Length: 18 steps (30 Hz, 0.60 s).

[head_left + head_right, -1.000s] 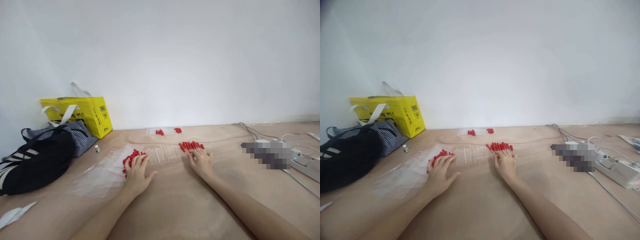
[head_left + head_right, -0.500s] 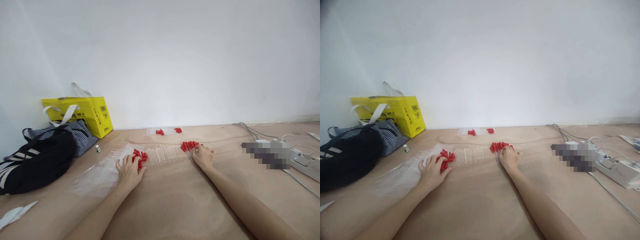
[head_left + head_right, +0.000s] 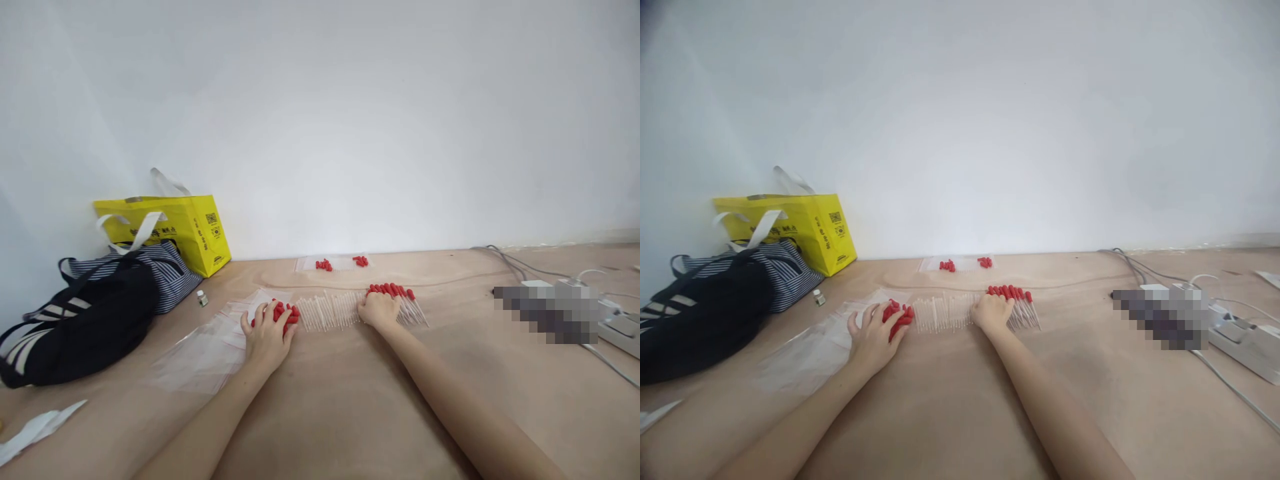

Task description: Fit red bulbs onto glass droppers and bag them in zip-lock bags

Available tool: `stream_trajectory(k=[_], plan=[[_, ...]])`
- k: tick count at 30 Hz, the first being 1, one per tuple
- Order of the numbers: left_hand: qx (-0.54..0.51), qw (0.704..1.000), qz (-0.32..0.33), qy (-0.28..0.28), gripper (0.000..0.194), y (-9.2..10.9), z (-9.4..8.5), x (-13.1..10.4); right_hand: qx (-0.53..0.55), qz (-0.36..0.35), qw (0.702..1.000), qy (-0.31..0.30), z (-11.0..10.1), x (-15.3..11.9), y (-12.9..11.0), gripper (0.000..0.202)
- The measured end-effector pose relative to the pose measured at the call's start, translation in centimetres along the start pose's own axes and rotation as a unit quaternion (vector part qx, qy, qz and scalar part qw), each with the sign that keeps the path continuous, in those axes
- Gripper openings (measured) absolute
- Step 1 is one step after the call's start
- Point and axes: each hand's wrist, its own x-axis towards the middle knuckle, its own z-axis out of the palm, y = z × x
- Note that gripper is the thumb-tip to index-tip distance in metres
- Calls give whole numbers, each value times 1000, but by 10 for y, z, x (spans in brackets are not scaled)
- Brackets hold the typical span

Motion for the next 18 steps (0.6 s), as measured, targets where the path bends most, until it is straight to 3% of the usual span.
stream_trajectory(k=[5,11,14,18], plan=[[-12,1000,14,12,17,4,4,3,1,-1,1000,-9,1,1,-2,29],[-28,999,25,16,13,5,6,5,8,-23,999,29,-4,-9,3,28],[-49,998,40,28,11,5,4,5,47,-89,991,92,-1,-23,15,25],[-127,987,81,61,10,11,-4,2,143,-239,950,141,6,-50,39,22]])
